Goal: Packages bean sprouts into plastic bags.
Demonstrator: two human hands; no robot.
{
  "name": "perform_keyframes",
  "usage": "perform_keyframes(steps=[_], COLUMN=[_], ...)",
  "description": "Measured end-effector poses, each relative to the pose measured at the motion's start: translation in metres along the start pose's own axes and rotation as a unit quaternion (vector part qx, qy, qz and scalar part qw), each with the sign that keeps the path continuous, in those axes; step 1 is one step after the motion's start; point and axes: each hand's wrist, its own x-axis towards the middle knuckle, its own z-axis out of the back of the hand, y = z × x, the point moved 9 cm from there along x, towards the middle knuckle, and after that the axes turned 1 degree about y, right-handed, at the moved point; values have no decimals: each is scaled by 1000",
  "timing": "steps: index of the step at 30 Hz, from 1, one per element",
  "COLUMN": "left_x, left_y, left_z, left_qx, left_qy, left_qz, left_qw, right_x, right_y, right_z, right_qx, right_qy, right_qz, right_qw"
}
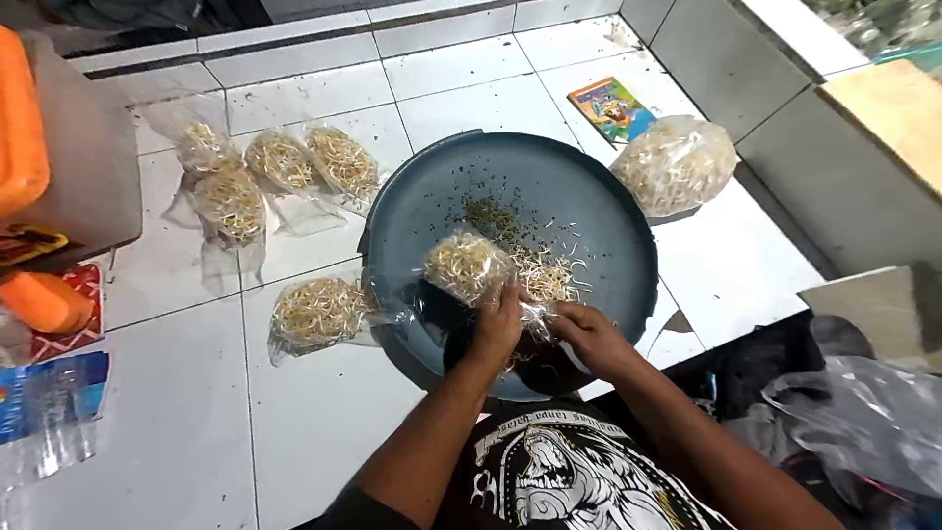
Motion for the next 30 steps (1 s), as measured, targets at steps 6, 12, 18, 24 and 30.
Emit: perform_keyframes(steps=[6,12,18,24,30], left_x=[0,-10,-14,-13,-29], left_y=[5,13,-21,-78,-137], left_z=[-3,-1,-4,-5,-26], left_qx=[46,-158,-137,162,656], left_qy=[-4,15,150,269,140], left_qz=[46,94,23,-47,-164], left_qw=[998,983,979,948,724], right_x=[0,6,-2,-15,-29], right_y=[29,37,14,50,116], right_z=[-21,-14,-9,19,14], right_qx=[-29,-388,66,200,-252], right_qy=[-46,-108,7,-127,-211], right_qz=[164,164,11,75,357], right_qw=[985,901,998,969,875])
